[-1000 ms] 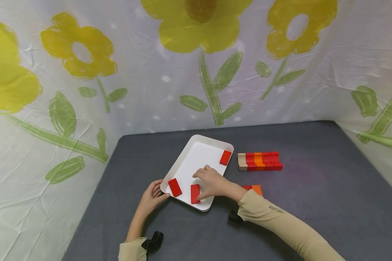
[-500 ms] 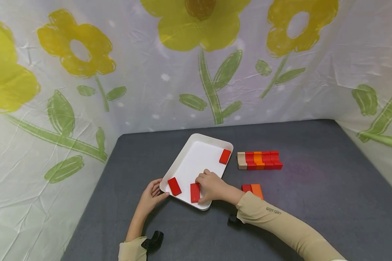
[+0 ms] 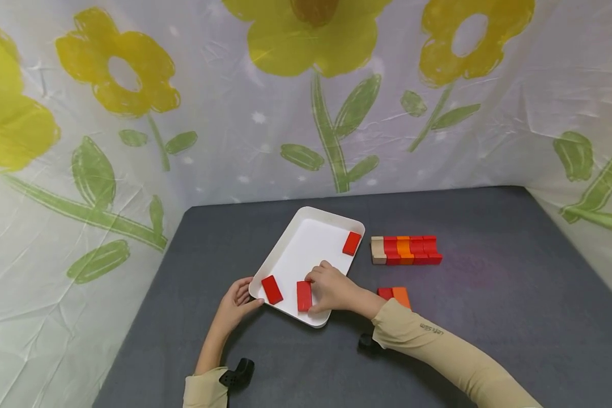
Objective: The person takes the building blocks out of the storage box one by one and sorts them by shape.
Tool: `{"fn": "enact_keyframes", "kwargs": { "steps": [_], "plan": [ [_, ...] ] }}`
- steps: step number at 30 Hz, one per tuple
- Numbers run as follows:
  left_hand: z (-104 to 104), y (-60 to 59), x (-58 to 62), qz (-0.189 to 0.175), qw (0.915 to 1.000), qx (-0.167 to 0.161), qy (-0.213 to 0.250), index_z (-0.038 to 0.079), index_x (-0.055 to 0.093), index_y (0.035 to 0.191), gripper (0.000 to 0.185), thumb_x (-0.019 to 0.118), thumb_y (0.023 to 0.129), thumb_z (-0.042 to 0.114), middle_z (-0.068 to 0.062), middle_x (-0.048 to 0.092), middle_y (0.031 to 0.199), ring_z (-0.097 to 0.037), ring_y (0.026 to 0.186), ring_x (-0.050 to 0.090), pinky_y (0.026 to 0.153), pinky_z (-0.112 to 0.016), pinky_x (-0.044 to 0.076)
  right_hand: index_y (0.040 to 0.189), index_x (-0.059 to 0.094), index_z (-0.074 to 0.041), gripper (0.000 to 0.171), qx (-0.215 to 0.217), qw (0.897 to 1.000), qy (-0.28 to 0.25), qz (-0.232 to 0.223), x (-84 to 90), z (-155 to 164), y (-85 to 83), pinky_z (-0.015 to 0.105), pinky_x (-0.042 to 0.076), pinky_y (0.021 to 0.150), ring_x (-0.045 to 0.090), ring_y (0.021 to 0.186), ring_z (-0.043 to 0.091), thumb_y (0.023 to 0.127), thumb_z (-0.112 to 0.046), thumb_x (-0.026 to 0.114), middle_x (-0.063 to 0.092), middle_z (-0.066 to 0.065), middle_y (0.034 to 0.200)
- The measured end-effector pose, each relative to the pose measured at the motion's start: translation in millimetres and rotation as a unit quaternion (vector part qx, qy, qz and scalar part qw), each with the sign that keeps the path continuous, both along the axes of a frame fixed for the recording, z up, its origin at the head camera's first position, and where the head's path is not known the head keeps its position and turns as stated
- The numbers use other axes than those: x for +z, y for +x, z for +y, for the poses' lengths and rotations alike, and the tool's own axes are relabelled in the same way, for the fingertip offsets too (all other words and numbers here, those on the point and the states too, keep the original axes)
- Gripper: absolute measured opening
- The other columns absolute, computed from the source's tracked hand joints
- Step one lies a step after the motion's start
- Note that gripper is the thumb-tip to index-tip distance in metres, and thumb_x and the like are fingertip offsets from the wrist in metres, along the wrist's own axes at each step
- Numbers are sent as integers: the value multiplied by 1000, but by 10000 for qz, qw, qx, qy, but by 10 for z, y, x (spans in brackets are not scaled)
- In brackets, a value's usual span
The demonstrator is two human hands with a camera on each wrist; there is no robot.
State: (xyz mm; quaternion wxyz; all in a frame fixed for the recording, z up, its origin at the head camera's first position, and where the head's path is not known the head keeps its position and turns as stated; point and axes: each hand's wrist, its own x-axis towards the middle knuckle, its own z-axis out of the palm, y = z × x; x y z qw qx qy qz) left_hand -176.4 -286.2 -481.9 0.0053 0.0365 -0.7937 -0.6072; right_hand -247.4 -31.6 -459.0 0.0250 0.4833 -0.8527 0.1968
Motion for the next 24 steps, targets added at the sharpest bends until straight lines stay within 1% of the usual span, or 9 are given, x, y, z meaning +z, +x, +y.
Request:
{"fn": "enact_keyframes", "kwargs": {
  "steps": [3,6,10,13,19,24],
  "plan": [
    [1,14,8,-38,10000,-58,-23,-8,39,124,58,70,75,0,-27,44,124,-35,116,41,97,-41,29,97,61,-4,48,-55,9997,-184,-156,55,33,31,24,41,69,45,79,15,63,-34,77,60,3,89],
    [45,70,112,-99,9999,-99,12,-11,37,124,58,68,76,-3,-30,42,125,-38,117,39,98,-44,27,96,61,-3,48,-80,9993,-339,-153,94,73,76,23,41,68,45,80,14,62,-33,77,59,4,88],
    [52,72,122,-125,9998,-95,98,-12,36,124,58,67,76,-4,-31,41,126,-39,118,38,98,-44,26,96,61,-3,48,-133,9988,-470,-83,141,147,88,23,42,69,45,80,15,61,-31,77,58,4,87],
    [15,29,29,-78,9999,-87,45,-9,37,126,59,69,76,0,-28,42,127,-36,119,38,98,-42,26,97,60,-3,49,-197,9986,-492,-91,173,209,61,23,42,70,45,81,14,60,-31,76,58,3,89],
    [15,6,23,-39,10000,-82,-27,-8,39,124,57,69,76,0,-27,43,125,-35,117,40,98,-42,28,97,60,-3,49,-244,9974,-681,-53,222,373,19,26,42,71,46,82,15,60,-30,76,59,3,89],
    [1,1,10,-90,9999,-108,-14,-8,37,125,59,68,76,-1,-27,42,127,-35,119,39,98,-41,27,100,58,-3,50,-337,9974,-604,-199,267,558,-9,27,43,75,46,86,15,62,-30,77,57,2,93]
  ]
}}
